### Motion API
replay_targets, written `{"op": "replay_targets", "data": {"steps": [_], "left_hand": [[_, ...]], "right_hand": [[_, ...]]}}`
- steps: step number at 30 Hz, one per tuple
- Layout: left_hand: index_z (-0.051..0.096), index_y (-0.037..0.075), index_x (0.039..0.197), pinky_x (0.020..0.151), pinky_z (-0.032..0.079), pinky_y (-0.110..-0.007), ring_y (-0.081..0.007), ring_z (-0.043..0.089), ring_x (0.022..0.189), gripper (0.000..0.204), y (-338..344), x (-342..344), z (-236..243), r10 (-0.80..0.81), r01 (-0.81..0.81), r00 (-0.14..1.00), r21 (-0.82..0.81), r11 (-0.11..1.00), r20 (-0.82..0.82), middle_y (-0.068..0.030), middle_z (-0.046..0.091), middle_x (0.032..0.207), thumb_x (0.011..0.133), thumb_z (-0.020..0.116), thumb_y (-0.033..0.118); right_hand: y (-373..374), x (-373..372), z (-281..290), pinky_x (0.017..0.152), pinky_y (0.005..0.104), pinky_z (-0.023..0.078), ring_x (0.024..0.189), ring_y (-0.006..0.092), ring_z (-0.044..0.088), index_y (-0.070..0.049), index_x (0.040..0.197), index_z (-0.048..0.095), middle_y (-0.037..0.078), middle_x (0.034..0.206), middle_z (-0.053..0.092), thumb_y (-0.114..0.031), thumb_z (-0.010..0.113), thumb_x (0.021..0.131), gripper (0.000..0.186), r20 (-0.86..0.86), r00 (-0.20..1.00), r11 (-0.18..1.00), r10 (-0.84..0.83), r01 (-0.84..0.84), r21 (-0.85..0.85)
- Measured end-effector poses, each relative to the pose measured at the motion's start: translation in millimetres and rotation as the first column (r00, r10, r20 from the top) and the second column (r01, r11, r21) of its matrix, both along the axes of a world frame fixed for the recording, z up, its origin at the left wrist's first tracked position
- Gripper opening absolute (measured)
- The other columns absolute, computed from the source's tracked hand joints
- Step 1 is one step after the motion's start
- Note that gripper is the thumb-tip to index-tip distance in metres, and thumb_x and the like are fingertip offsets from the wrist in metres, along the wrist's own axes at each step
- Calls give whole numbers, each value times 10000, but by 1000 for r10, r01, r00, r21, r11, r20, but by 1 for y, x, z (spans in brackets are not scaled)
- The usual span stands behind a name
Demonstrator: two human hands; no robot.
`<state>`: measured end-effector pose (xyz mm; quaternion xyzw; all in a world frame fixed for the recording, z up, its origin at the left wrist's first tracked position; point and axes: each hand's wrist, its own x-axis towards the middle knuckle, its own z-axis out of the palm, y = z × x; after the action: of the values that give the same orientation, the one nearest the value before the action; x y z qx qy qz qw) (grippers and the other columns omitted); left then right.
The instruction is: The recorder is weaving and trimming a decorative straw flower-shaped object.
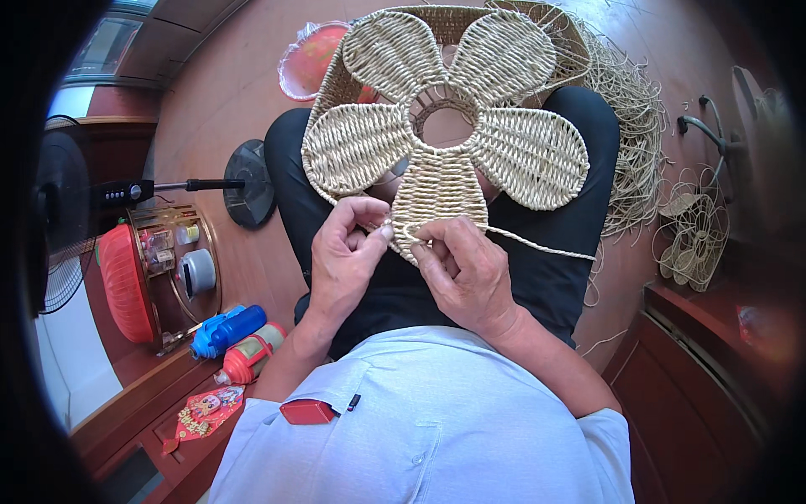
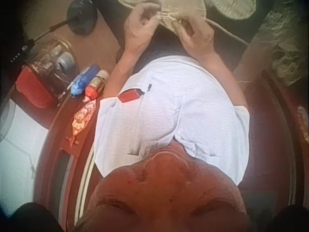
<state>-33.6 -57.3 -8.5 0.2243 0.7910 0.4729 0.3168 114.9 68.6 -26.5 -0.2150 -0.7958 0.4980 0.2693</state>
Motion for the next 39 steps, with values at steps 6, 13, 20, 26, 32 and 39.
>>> {"op": "replay_targets", "data": {"steps": [6, 13, 20, 26, 32, 39], "left_hand": [[620, 15, 1214, 684, 453, -151, -4, 539, 798, 248, 3, 4, -4, 140, -138, 988, 35, 990, -62, -16, 629, 1051, 978, 685, -25], [559, 91, 1125, 396, 273, -186, 10, 390, 491, 189, 5, 6, 8, 136, -428, 735, 298, 853, 664, -49, 681, 1056, 1004, 654, -20], [578, 105, 1179, 418, 230, -164, 18, 326, 493, 237, -5, -37, 20, 2, -123, 802, 161, 979, 598, 3, 647, 890, 990, 721, 116], [605, 118, 1098, 422, 216, -158, 29, 309, 487, 145, -9, -52, 16, 40, -124, 816, 107, 986, 576, 19, 623, 829, 1013, 715, 158], [610, 106, 1126, 451, 252, -157, 38, 355, 548, 194, -18, -44, 14, 71, -138, 837, 84, 987, 543, 49, 603, 853, 988, 747, 114], [686, 35, 1156, 625, 467, -280, -96, 577, 646, 218, 0, -33, 21, -281, 219, 939, -282, 934, -198, -2, 633, 729, 970, 736, 136]], "right_hand": [[-4, 4, -5, 539, 208, 384, 625, 23, 474, -40, 1139, 669, -16, 831, 569, 53, 787, 900, 282, -30, 999, 996, -27, 24, -88], [-5, 5, -6, 504, 274, 419, 553, 87, 506, -37, 1092, 655, 20, 782, 554, 70, 788, 856, 292, -40, 999, 999, -26, 25, -34], [-4, 7, -7, 508, 277, 435, 571, 98, 536, -40, 1086, 647, 24, 802, 577, 85, 776, 853, 295, -70, 997, 999, -37, 39, 23], [-3, 9, -11, 531, 300, 464, 621, 145, 586, -49, 1028, 632, 45, 832, 631, 108, 763, 822, 290, -194, 981, 989, 9, 20, 144], [1, 19, -13, 536, 311, 467, 618, 157, 591, -52, 970, 639, 51, 837, 646, 114, 754, 797, 266, -132, 991, 988, -25, 45, 151], [2, 19, -15, 548, 316, 471, 612, 171, 598, -52, 935, 650, 46, 829, 638, 89, 753, 810, 214, -42, 999, 997, -16, 19, 75]]}}
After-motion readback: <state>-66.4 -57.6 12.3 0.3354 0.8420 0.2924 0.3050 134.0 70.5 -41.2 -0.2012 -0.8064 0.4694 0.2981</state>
